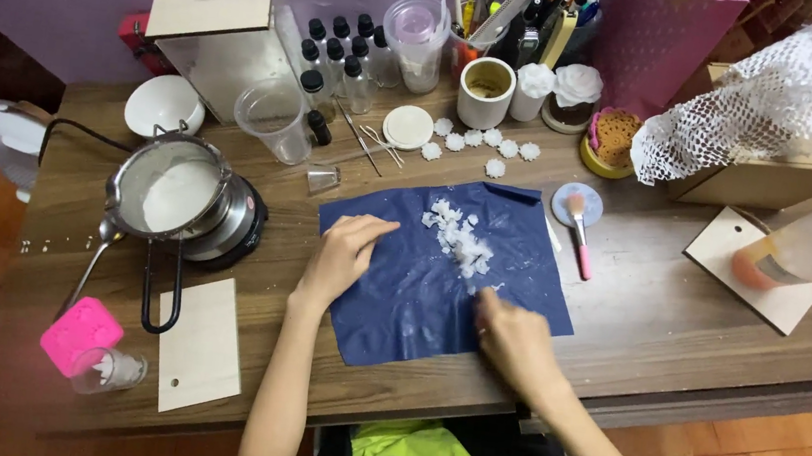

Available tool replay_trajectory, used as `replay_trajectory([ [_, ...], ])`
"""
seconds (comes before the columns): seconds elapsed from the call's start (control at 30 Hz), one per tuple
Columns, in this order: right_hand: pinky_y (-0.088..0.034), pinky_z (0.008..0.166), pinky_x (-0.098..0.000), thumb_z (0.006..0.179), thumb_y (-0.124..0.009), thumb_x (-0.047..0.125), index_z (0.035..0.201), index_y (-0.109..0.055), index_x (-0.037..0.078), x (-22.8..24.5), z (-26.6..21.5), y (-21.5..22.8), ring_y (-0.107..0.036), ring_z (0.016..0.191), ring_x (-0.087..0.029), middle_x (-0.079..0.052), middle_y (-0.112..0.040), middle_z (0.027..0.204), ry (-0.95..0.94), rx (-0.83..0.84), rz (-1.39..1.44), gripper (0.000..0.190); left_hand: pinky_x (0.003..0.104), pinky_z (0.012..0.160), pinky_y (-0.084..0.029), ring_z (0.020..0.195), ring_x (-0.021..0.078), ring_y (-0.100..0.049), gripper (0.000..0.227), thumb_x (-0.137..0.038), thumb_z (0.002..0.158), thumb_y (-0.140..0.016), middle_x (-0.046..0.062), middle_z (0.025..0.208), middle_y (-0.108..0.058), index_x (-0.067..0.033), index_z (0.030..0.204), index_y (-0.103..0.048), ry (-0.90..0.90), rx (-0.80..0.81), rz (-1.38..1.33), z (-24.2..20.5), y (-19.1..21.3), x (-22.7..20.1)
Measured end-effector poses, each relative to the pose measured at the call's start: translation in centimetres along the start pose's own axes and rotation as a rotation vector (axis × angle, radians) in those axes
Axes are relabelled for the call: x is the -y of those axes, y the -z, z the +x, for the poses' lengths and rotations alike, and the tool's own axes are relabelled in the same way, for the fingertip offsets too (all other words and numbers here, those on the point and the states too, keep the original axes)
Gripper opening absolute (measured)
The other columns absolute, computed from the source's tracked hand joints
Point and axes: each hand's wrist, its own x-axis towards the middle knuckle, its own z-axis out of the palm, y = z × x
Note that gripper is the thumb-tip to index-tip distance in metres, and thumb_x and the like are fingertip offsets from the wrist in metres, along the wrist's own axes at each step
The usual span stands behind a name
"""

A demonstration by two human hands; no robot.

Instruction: The person is breaking apart wax flakes on a blue mat using their hands and a small tool, then they stir a white liquid in a small metal pot.

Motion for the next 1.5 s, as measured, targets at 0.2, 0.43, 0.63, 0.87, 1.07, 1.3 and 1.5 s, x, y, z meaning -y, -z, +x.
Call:
replay_trajectory([
  [0.2, -0.053, 0.052, -0.0396, 0.074, -0.062, 0.021, 0.089, -0.052, 0.017, 3.0, -1.0, 1.8, -0.069, 0.059, -0.028, -0.005, -0.068, 0.063, 0.107, 0.057, 0.174, 0.018, 0.030, 0.080, -0.046, 0.081, 0.0191, -0.061, 0.035, 0.002, 0.088, -0.046, 0.001, 0.086, -0.059, -0.0161, 0.109, -0.066, -0.028, -0.016, 0.061, -0.3, -1.7, 1.2],
  [0.43, -0.053, 0.051, -0.0321, 0.080, -0.059, 0.021, 0.091, -0.055, 0.020, 1.0, -1.0, 5.1, -0.068, 0.059, -0.023, -0.001, -0.067, 0.063, -0.017, -0.035, 0.171, 0.011, 0.034, 0.090, -0.036, 0.101, 0.0197, -0.054, 0.045, -0.032, 0.079, -0.069, 0.004, 0.100, -0.061, -0.0149, 0.120, -0.061, -0.083, 0.171, 0.180, -0.1, -1.8, -1.6],
  [0.63, -0.053, 0.060, -0.0421, 0.077, -0.062, 0.026, 0.091, -0.065, 0.019, -3.7, -2.4, 7.5, -0.069, 0.065, -0.033, -0.007, -0.071, 0.061, -0.066, 0.233, 0.334, 0.016, 0.045, 0.105, -0.026, 0.135, 0.0294, -0.032, 0.084, -0.055, 0.068, -0.071, 0.015, 0.143, -0.038, -0.0166, 0.138, -0.042, -0.012, 0.374, 0.201, -0.1, -2.1, -2.9],
  [0.87, -0.054, 0.060, -0.0356, 0.081, -0.062, 0.026, 0.095, -0.069, 0.018, -4.3, -3.1, 11.0, -0.071, 0.064, -0.026, -0.005, -0.074, 0.067, -0.229, 0.229, 0.300, 0.018, 0.051, 0.110, -0.018, 0.140, 0.0332, -0.022, 0.093, -0.054, 0.072, -0.070, 0.020, 0.151, -0.024, -0.0116, 0.145, -0.029, 0.070, 0.372, 0.113, 0.4, -1.7, -3.9],
  [1.07, -0.055, 0.063, -0.0388, 0.079, -0.063, 0.029, 0.094, -0.069, 0.022, -4.7, -2.4, 10.8, -0.070, 0.072, -0.028, -0.001, -0.074, 0.077, -0.222, 0.221, 0.149, 0.018, 0.052, 0.111, -0.015, 0.140, 0.0372, -0.018, 0.081, -0.045, 0.091, -0.054, 0.027, 0.150, -0.018, -0.0040, 0.148, -0.015, 0.193, 0.321, 0.109, 2.1, -4.9, -2.8],
  [1.3, -0.054, 0.065, -0.0373, 0.079, -0.063, 0.024, 0.098, -0.066, 0.026, -7.2, -0.3, 8.0, -0.069, 0.077, -0.024, 0.002, -0.069, 0.087, -0.237, -0.050, 0.241, 0.019, 0.053, 0.111, -0.014, 0.137, 0.0353, -0.029, 0.079, -0.042, 0.089, -0.055, 0.023, 0.145, -0.033, -0.0088, 0.149, -0.016, 0.120, 0.401, 0.046, 3.4, -5.8, -5.5],
  [1.5, -0.053, 0.069, -0.0414, 0.089, -0.059, 0.021, 0.097, -0.067, 0.016, -10.0, 2.6, 3.3, -0.067, 0.076, -0.029, -0.006, -0.066, 0.084, -0.327, -0.117, 0.428, 0.013, 0.059, 0.101, -0.032, 0.131, 0.0401, -0.036, 0.076, -0.030, 0.085, -0.062, 0.020, 0.144, -0.034, -0.0128, 0.148, -0.022, 0.222, 0.298, -0.039, 4.4, -5.7, -5.0],
])
